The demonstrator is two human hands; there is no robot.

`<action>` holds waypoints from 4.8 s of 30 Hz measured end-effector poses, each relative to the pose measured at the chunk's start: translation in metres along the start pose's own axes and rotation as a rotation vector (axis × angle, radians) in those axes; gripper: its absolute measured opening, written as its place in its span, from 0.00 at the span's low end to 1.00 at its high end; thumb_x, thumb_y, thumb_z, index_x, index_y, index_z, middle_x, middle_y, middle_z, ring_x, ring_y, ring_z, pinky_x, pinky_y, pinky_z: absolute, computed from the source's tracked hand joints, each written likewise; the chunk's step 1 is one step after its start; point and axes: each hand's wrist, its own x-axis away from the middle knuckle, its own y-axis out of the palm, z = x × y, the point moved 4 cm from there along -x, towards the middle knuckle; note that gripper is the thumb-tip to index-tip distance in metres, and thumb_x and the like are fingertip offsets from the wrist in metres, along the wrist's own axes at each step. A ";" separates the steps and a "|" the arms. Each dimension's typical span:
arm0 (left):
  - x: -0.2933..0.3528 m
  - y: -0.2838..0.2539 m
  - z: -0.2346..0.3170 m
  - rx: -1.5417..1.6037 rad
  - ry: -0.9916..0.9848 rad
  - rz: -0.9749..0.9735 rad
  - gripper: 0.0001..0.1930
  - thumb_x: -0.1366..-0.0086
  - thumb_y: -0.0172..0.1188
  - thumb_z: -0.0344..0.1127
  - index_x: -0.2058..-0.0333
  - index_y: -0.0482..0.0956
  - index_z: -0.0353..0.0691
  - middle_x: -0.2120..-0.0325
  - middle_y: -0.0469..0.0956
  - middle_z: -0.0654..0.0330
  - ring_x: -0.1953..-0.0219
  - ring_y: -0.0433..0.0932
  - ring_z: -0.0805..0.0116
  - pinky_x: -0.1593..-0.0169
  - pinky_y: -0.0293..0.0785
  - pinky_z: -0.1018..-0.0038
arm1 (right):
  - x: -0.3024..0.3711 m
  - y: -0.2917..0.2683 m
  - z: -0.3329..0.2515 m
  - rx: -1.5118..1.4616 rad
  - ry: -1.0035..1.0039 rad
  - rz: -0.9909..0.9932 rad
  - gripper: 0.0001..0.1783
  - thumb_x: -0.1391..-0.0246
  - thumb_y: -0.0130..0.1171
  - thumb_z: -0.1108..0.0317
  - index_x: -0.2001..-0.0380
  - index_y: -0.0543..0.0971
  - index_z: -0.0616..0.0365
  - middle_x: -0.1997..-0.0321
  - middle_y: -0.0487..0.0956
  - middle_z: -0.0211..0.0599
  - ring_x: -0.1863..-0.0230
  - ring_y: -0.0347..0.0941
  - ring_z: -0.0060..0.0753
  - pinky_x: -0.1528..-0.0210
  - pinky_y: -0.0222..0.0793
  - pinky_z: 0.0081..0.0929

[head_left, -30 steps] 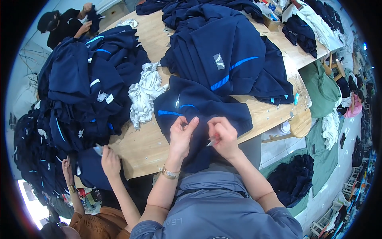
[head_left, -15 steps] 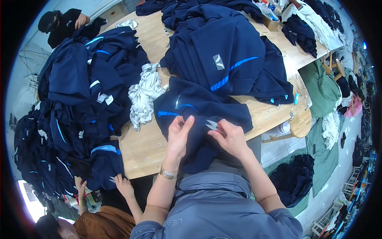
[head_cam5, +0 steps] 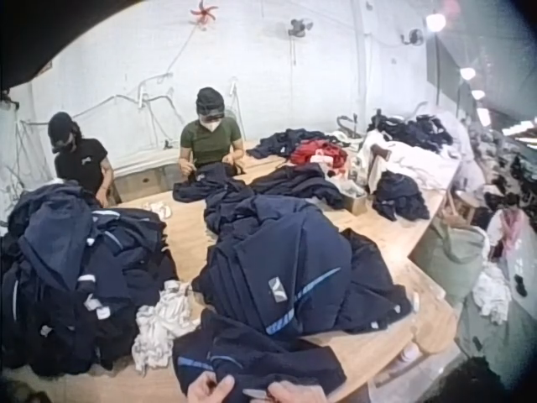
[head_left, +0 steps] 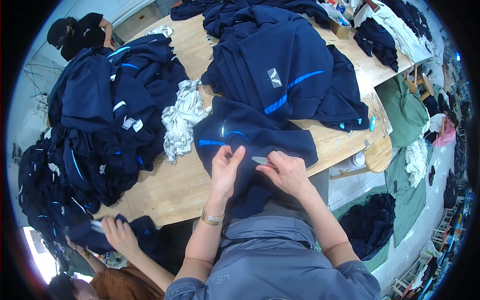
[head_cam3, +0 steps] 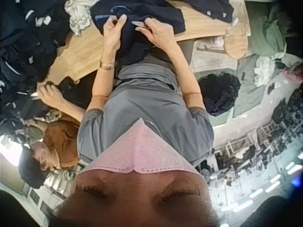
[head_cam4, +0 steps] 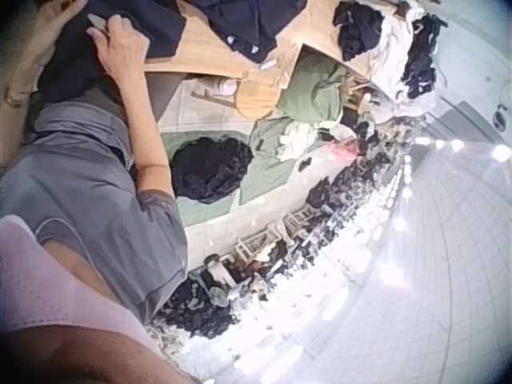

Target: Trimming excess threads and loose ends from blue athletic garments using thread nippers.

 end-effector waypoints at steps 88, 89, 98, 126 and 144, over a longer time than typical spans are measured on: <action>-0.019 0.042 0.016 -0.470 -0.101 -0.513 0.12 0.42 0.63 0.40 0.75 0.79 0.35 0.82 0.72 0.73 0.79 0.63 0.87 0.76 0.59 0.86 | 0.001 -0.062 0.020 0.176 -0.165 -0.141 0.19 0.48 0.52 0.47 0.77 0.70 0.52 0.80 0.70 0.31 0.79 0.71 0.33 0.79 0.65 0.29; -0.019 0.042 0.016 -0.469 -0.101 -0.511 0.12 0.42 0.63 0.40 0.75 0.79 0.35 0.82 0.72 0.73 0.79 0.63 0.87 0.76 0.59 0.86 | 0.001 -0.062 0.020 0.175 -0.166 -0.142 0.19 0.48 0.52 0.47 0.77 0.70 0.52 0.80 0.70 0.31 0.79 0.71 0.33 0.79 0.65 0.29; -0.022 0.050 0.025 -0.583 -0.173 -0.579 0.14 0.44 0.64 0.42 0.77 0.78 0.36 0.84 0.72 0.71 0.81 0.63 0.87 0.77 0.57 0.86 | -0.011 -0.066 0.007 0.288 -0.305 -0.281 0.16 0.52 0.58 0.51 0.76 0.71 0.52 0.81 0.69 0.31 0.80 0.71 0.36 0.79 0.64 0.31; -0.025 0.051 0.020 -0.512 -0.148 -0.575 0.14 0.42 0.62 0.42 0.77 0.79 0.36 0.84 0.71 0.73 0.81 0.61 0.87 0.77 0.56 0.85 | -0.005 -0.032 0.020 -0.496 0.030 -0.130 0.06 0.52 0.60 0.74 0.69 0.75 0.59 0.76 0.76 0.34 0.76 0.71 0.23 0.72 0.66 0.18; -0.020 0.046 0.024 -0.452 -0.163 -0.599 0.15 0.39 0.58 0.43 0.77 0.78 0.37 0.83 0.68 0.75 0.79 0.59 0.87 0.76 0.55 0.85 | -0.005 -0.061 0.024 0.046 -0.168 -0.205 0.22 0.50 0.55 0.48 0.78 0.70 0.57 0.82 0.71 0.37 0.80 0.70 0.41 0.79 0.62 0.33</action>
